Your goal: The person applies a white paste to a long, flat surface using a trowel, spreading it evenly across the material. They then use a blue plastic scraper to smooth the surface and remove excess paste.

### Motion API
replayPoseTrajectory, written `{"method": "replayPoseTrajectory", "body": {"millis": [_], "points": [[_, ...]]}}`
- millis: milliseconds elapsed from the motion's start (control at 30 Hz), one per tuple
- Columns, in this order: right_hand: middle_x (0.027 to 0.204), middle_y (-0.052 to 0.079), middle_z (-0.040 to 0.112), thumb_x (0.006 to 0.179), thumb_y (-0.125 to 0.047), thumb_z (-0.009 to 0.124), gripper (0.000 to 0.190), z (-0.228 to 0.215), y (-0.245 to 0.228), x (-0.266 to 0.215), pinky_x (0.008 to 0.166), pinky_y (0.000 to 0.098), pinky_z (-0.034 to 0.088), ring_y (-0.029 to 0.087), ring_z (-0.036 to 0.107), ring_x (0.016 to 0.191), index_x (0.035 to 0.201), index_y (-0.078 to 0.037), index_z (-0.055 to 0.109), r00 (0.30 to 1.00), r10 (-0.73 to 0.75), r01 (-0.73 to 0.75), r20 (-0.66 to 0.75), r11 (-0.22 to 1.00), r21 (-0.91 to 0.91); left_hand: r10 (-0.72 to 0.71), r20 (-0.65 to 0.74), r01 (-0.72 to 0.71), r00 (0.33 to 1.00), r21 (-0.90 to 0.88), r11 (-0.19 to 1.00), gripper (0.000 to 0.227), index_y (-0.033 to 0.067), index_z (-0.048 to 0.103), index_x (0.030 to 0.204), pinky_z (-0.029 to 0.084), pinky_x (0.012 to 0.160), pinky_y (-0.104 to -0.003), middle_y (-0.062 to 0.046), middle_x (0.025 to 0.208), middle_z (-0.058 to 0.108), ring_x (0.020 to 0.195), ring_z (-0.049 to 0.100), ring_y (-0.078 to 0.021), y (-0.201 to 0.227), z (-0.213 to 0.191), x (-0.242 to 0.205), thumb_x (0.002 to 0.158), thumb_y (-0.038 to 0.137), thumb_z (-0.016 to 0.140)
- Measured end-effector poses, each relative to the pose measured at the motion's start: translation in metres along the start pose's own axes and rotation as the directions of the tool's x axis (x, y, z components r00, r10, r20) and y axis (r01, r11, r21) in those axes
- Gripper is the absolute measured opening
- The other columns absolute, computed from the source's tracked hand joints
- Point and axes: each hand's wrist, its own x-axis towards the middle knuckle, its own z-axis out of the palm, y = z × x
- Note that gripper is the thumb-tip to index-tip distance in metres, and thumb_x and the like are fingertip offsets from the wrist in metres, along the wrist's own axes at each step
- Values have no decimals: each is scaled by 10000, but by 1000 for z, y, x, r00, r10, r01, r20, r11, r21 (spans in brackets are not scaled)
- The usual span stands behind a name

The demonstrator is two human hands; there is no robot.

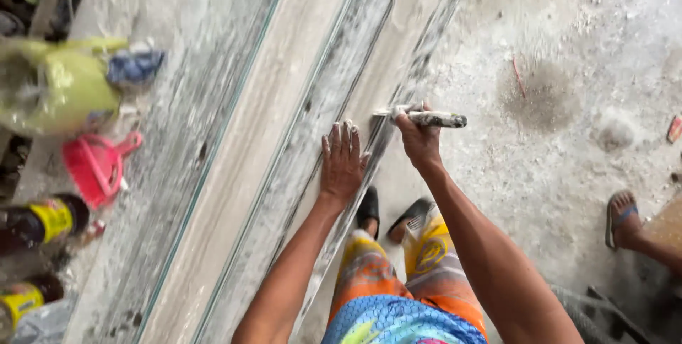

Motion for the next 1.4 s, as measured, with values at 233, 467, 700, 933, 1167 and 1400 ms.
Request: {"method": "replayPoseTrajectory", "body": {"millis": [233,467,700,933,1167,1400], "points": [[891,-2,665,956,-85,759,134,-52,-33,179,722,265,514,88,611,814,1035,-64,653,999,-44,44,-17,999,-2,-16,-51,18,999,34,999,709,-35,279,1600,122,1269,-613,-240,1681,246,1581,161,-413,32,-10,190,1087,435,418],[877,-29,632,918,-86,764,198,-99,-80,341,687,249,502,69,575,788,1038,-102,607,999,-8,8,52,1000,4,-25,-104,28,994,31,999,723,-61,293,1592,166,1256,-621,-259,1678,272,1572,186,-434,61,-3,353,1075,416,457],[946,-25,652,945,-46,756,170,-147,-122,497,799,236,529,69,606,870,1030,-88,615,998,-57,50,33,982,183,-41,-106,41,994,-5,999,720,-49,325,1570,175,1244,-632,-251,1654,290,1562,206,-430,91,-9,516,1065,440,480],[779,7,730,938,-149,723,129,-183,-171,597,634,272,535,103,673,693,873,-38,717,966,252,-258,-55,933,-251,-38,-68,44,997,83,996,710,-37,371,1541,156,1240,-628,-266,1637,334,1557,204,-425,120,-15,676,1039,454,477],[837,44,714,920,-165,740,195,-213,-165,621,650,279,541,119,651,719,976,6,666,934,354,-356,-47,934,-45,-44,8,44,999,-33,998,792,-99,394,1516,149,1252,-636,-279,1593,368,1556,236,-433,127,-2,716,1035,521,501],[840,36,685,936,-185,726,188,-235,-222,670,664,298,532,114,627,738,980,-34,624,897,441,-435,10,887,-153,-33,132,30,991,22,999,774,-59,418,1490,167,1236,-648,-258,1599,384,1540,273,-402,141,-26,740,992,519,545]]}}
